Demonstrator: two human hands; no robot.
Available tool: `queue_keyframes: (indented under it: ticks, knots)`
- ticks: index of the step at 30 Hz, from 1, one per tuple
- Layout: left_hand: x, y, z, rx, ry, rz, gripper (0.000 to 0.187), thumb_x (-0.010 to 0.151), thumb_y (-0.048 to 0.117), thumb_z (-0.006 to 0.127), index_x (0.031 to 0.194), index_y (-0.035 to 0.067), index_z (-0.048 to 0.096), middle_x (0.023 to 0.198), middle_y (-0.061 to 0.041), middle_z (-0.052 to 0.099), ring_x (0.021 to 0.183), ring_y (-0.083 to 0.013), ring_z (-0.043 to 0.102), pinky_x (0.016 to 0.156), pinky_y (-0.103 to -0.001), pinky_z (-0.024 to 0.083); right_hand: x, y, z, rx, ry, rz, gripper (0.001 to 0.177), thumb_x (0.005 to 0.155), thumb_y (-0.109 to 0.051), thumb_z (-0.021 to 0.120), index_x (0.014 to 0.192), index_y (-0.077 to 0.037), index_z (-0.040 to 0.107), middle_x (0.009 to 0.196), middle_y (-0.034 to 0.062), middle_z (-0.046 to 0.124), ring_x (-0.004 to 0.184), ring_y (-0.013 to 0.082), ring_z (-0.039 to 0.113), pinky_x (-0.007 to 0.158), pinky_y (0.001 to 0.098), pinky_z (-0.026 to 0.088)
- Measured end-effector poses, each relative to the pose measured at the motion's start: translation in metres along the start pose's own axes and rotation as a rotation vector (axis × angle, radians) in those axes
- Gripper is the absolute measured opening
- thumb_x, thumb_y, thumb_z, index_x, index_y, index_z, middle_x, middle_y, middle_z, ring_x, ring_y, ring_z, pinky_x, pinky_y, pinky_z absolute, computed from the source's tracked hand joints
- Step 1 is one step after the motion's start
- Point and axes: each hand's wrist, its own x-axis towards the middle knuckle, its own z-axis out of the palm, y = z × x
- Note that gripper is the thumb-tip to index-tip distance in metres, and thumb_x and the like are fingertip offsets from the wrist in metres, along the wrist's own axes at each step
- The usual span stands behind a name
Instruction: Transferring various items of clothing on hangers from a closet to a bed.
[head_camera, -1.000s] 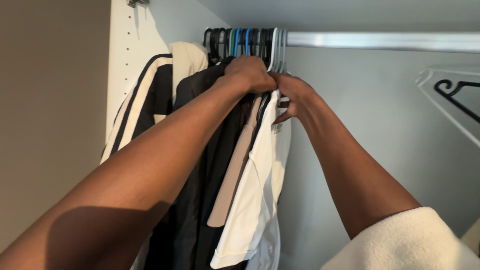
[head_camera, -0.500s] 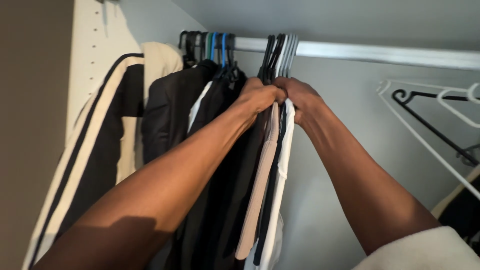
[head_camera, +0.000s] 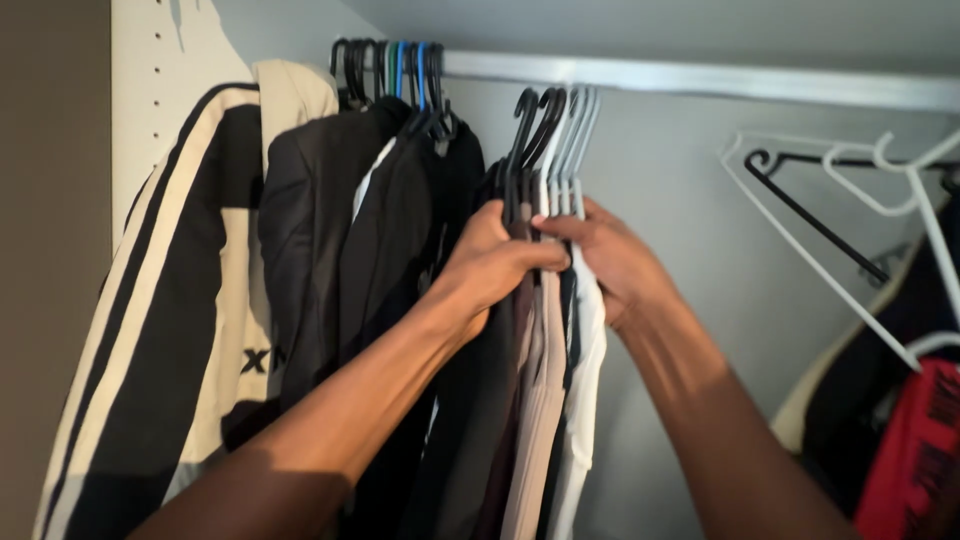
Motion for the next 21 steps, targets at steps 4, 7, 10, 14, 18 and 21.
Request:
queue_keyframes:
  ticks: [4,7,10,14,18,21]
  knots:
    - [-0.047,0.002,-0.003,-0.007,0.024,-0.128,0.044,0.069,0.012,0.086,0.107,0.002,0.065,0.093,-0.007,0.072,0.084,-0.0157,0.071,0.077,-0.03,0.057,-0.049,0.018,0.008,0.116,0.024,0.073,0.024,0.095,-0.004,0.063,0.118,-0.002,0.061,0.09,0.0093,0.068,0.069,0.0171,0.069,0.06,0.0342,0.061]
    - [-0.086,0.015,-0.001,-0.051,0.011,-0.198,0.046,0.073,0.015,0.083,0.113,0.004,0.063,0.098,-0.007,0.073,0.09,-0.0154,0.071,0.082,-0.031,0.056,-0.09,0.021,0.024,0.143,0.016,0.067,0.021,0.097,-0.005,0.062,0.117,0.0,0.061,0.092,0.0088,0.069,0.071,0.0164,0.069,0.061,0.0335,0.061]
    - [-0.119,0.03,-0.003,-0.102,-0.015,-0.189,0.04,0.077,0.01,0.076,0.114,0.003,0.062,0.099,-0.007,0.072,0.091,-0.015,0.069,0.083,-0.031,0.056,-0.129,0.013,0.048,0.104,0.058,0.046,0.025,0.095,-0.004,0.062,0.12,0.0,0.062,0.095,0.0091,0.07,0.073,0.0161,0.07,0.064,0.0343,0.061]
    - [-0.165,0.053,0.012,-0.149,-0.028,-0.11,0.04,0.079,0.007,0.074,0.116,0.002,0.061,0.101,-0.006,0.07,0.094,-0.0144,0.068,0.085,-0.03,0.055,-0.183,-0.002,0.071,0.04,0.145,0.007,0.029,0.095,-0.003,0.062,0.124,0.001,0.065,0.102,0.0101,0.073,0.08,0.0159,0.071,0.072,0.0324,0.06]
    - [-0.207,0.086,0.029,-0.268,-0.086,-0.039,0.041,0.083,0.006,0.072,0.121,0.001,0.058,0.106,-0.007,0.068,0.097,-0.0137,0.066,0.086,-0.031,0.055,-0.231,-0.029,0.093,-0.021,0.178,-0.012,0.029,0.096,-0.006,0.062,0.124,-0.002,0.065,0.104,0.0079,0.073,0.084,0.015,0.071,0.075,0.032,0.06]
    - [-0.226,0.108,0.043,-0.264,-0.115,0.033,0.04,0.086,0.006,0.071,0.123,-0.001,0.058,0.111,-0.008,0.067,0.101,-0.0131,0.066,0.09,-0.031,0.055,-0.259,-0.051,0.097,-0.024,0.157,-0.042,0.03,0.097,-0.006,0.063,0.127,-0.002,0.065,0.107,0.0067,0.073,0.088,0.0139,0.07,0.077,0.0315,0.059]
